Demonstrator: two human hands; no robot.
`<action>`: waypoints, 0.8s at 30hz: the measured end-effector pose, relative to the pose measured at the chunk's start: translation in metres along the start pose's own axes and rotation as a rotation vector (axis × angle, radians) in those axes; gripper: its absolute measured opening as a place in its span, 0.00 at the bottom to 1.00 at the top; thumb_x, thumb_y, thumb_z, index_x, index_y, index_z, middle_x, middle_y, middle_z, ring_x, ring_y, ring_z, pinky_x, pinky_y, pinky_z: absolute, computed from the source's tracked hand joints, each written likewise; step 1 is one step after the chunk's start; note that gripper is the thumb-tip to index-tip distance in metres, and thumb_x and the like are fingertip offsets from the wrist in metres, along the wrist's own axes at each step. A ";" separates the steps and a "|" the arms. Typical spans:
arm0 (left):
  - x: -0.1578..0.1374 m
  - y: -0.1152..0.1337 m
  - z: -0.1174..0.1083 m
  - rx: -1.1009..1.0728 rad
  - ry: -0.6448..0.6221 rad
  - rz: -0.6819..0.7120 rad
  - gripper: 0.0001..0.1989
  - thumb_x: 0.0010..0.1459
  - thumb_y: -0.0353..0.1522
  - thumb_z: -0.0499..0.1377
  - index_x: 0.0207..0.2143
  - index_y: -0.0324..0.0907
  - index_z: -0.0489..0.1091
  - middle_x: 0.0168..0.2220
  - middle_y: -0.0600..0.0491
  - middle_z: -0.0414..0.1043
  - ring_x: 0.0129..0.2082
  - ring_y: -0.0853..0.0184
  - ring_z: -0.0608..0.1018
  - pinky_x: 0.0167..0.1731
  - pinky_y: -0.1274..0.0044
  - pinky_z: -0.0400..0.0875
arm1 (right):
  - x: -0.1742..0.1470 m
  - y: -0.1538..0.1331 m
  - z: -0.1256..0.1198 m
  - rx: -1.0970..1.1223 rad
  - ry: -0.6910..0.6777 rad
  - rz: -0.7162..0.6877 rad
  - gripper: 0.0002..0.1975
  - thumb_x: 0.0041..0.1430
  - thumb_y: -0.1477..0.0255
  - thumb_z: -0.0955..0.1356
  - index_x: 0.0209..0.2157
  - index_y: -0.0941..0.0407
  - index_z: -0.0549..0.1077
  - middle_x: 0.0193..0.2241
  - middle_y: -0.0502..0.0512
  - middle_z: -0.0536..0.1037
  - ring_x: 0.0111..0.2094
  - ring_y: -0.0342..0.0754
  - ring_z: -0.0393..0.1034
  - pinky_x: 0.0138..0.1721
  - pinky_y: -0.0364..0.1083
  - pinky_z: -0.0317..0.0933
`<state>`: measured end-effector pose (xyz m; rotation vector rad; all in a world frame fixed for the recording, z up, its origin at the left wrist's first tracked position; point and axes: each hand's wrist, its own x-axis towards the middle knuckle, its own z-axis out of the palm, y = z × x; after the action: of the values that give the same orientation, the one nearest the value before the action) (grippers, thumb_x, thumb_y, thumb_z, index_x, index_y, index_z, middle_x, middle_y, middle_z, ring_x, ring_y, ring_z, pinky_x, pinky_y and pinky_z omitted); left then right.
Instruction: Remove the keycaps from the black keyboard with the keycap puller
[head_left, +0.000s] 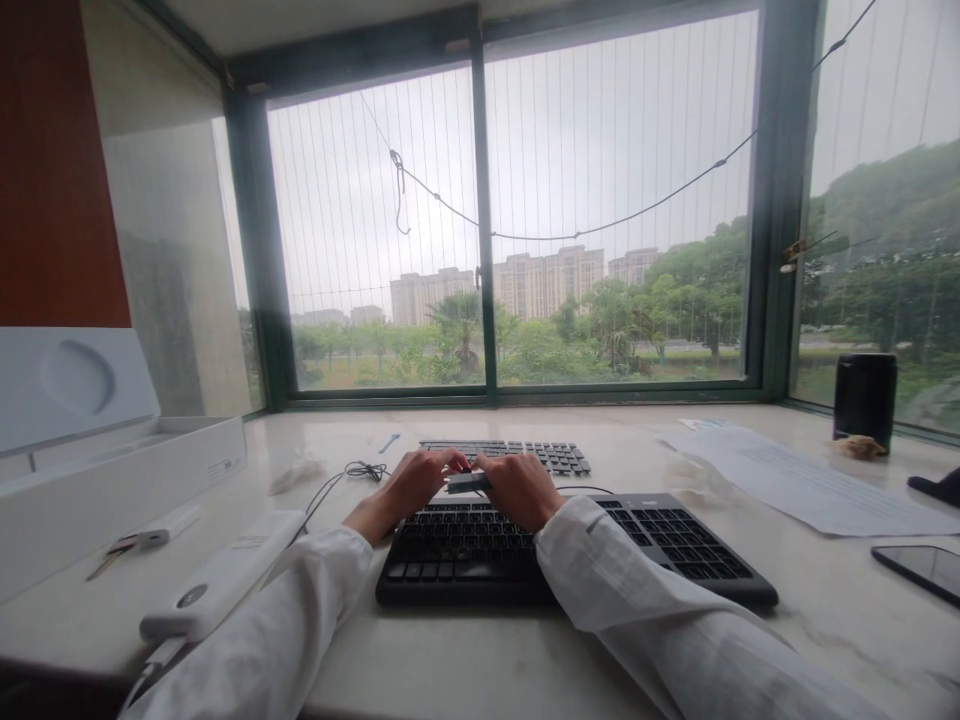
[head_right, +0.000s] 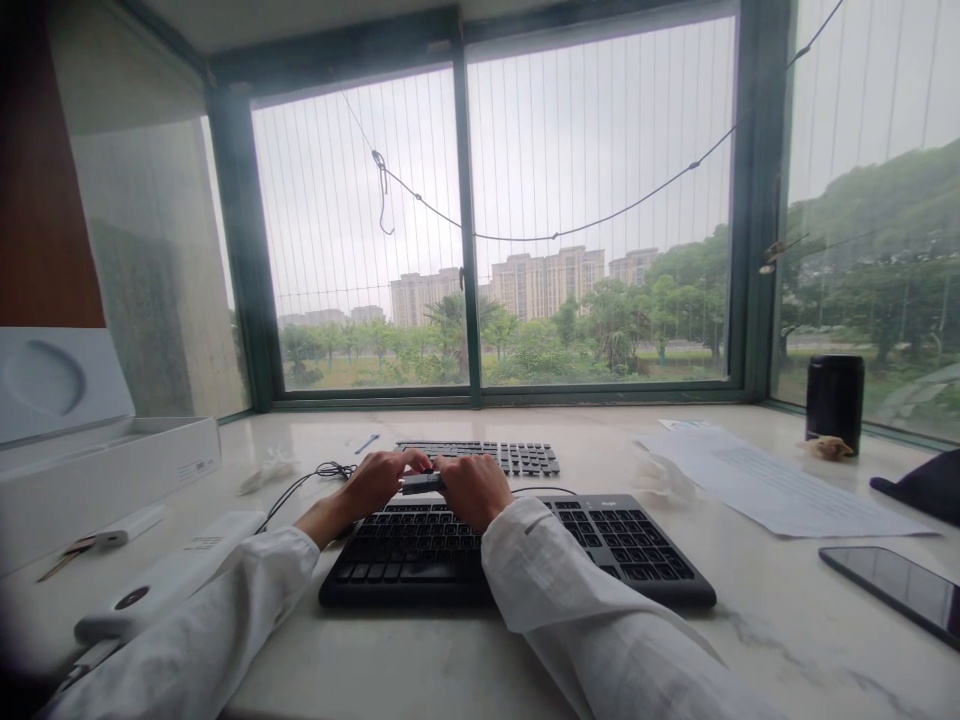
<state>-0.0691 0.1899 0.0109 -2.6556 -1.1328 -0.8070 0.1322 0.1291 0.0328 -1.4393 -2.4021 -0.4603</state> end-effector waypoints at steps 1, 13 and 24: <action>0.000 0.000 0.000 0.004 -0.004 0.003 0.19 0.53 0.22 0.51 0.44 0.45 0.71 0.38 0.54 0.78 0.39 0.65 0.79 0.38 0.77 0.69 | 0.000 0.001 0.000 0.001 -0.003 -0.001 0.12 0.63 0.72 0.59 0.43 0.53 0.70 0.36 0.58 0.79 0.37 0.52 0.75 0.37 0.46 0.60; 0.001 0.002 0.001 -0.022 0.014 -0.001 0.16 0.55 0.24 0.52 0.43 0.47 0.72 0.37 0.56 0.78 0.37 0.67 0.79 0.36 0.79 0.69 | 0.001 0.001 0.004 0.012 0.017 0.003 0.12 0.63 0.71 0.59 0.41 0.54 0.71 0.34 0.58 0.80 0.36 0.52 0.75 0.36 0.46 0.60; -0.001 0.005 -0.002 -0.016 0.020 -0.032 0.23 0.49 0.19 0.50 0.44 0.47 0.72 0.38 0.56 0.78 0.40 0.66 0.78 0.40 0.78 0.69 | 0.001 -0.001 0.005 0.022 0.030 0.012 0.12 0.62 0.71 0.60 0.43 0.53 0.71 0.34 0.58 0.80 0.37 0.52 0.75 0.37 0.45 0.60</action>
<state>-0.0676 0.1851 0.0125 -2.6423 -1.1716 -0.8494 0.1308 0.1319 0.0282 -1.4264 -2.3672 -0.4477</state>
